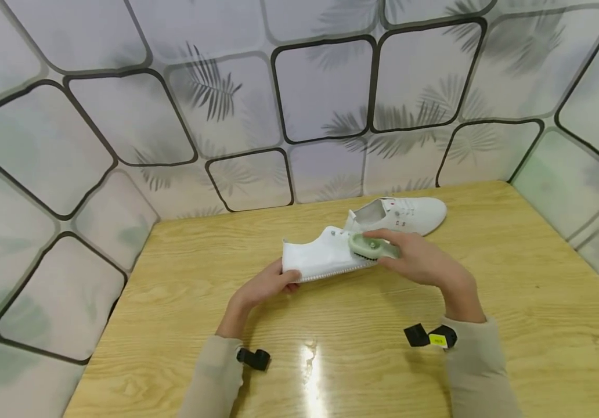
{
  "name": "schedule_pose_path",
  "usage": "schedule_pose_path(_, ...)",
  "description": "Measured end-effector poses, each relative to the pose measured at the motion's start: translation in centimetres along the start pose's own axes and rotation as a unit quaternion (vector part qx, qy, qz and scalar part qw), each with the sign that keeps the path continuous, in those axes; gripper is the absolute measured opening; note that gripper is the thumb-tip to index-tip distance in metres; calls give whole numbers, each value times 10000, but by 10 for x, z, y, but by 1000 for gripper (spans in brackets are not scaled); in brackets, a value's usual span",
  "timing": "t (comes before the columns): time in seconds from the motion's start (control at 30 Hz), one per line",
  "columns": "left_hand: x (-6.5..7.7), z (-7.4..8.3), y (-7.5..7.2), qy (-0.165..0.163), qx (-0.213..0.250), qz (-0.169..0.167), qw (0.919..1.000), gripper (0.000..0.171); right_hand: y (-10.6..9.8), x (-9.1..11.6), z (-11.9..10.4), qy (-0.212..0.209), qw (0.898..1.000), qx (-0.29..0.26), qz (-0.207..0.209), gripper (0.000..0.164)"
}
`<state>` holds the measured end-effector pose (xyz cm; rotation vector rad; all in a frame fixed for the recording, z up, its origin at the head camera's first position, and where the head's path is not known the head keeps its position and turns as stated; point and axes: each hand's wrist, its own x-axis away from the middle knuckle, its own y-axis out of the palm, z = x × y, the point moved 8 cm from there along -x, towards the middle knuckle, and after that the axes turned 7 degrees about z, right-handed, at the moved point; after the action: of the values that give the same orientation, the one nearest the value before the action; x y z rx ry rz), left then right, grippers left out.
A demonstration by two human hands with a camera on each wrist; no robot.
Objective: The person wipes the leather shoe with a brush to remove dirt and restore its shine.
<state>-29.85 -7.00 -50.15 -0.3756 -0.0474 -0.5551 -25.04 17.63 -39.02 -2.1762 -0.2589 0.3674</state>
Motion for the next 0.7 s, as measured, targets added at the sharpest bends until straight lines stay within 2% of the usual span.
schedule_pose_path(0.13, 2, -1, -2, -39, -42, 71, 10000, 37, -3, -4, 5, 19, 9996, 63, 262, 54)
schedule_pose_path(0.33, 1, 0, -1, -18, -92, 57, 9999, 35, 6, -4, -7, -434, 9983, -347, -181, 51)
schedule_pose_path(0.4, -1, 3, 1, 26, -112, 16, 9999, 34, 1, 1, -3, -395, 9981, -409, -227, 50)
schedule_pose_path(0.53, -4, 7, 3, 40, -123, -30, 9999, 34, -14, 8, 12, -78, 9995, -298, -3, 51)
schedule_pose_path(0.7, -1, 4, 0, -87, -132, 46, 9999, 37, -9, -2, 16, -24, 9995, -300, 64, 53)
